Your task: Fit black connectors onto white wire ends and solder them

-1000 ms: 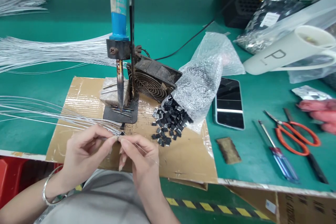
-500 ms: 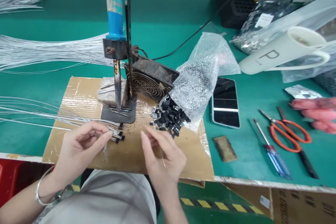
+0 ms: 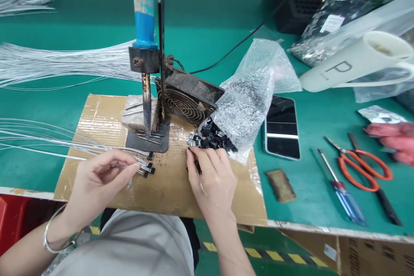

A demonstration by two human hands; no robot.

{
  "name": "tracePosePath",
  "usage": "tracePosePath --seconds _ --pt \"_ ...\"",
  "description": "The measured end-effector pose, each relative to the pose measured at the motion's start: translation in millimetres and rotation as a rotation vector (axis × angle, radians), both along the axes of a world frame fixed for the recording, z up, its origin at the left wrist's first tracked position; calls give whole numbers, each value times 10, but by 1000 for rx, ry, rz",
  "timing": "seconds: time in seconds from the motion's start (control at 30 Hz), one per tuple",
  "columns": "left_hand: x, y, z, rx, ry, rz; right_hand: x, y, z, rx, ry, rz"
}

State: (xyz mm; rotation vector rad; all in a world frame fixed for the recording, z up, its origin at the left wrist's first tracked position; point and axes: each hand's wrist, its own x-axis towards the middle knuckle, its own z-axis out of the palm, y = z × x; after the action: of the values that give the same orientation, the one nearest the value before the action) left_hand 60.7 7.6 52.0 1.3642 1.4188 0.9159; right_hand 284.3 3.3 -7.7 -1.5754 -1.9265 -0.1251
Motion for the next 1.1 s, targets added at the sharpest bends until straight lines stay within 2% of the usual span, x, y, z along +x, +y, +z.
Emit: tracePosePath --seconds 0.07,0.17,0.23,0.33,0.47,0.63,0.87,1.1 --pt "11 20 16 4 -11 6 -56 -32 47 -30 161 -70" --pt "16 39 32 13 -12 6 -190 -126 161 -234 711 -205" --pt "13 42 36 18 4 5 -283 -189 242 -380 1068 -201" --pt "8 37 36 19 19 4 -386 -238 316 -440 1338 -165" --pt "9 34 32 -1 24 0 -482 -234 345 -473 1416 -66" --pt "-4 38 49 -16 25 -27 -617 -219 425 -488 1452 -157" --pt "-26 44 52 -83 -108 -95 -680 -216 454 -591 1509 -49" --pt "-8 77 36 -90 -132 -85 -732 -211 440 -629 1580 -66"
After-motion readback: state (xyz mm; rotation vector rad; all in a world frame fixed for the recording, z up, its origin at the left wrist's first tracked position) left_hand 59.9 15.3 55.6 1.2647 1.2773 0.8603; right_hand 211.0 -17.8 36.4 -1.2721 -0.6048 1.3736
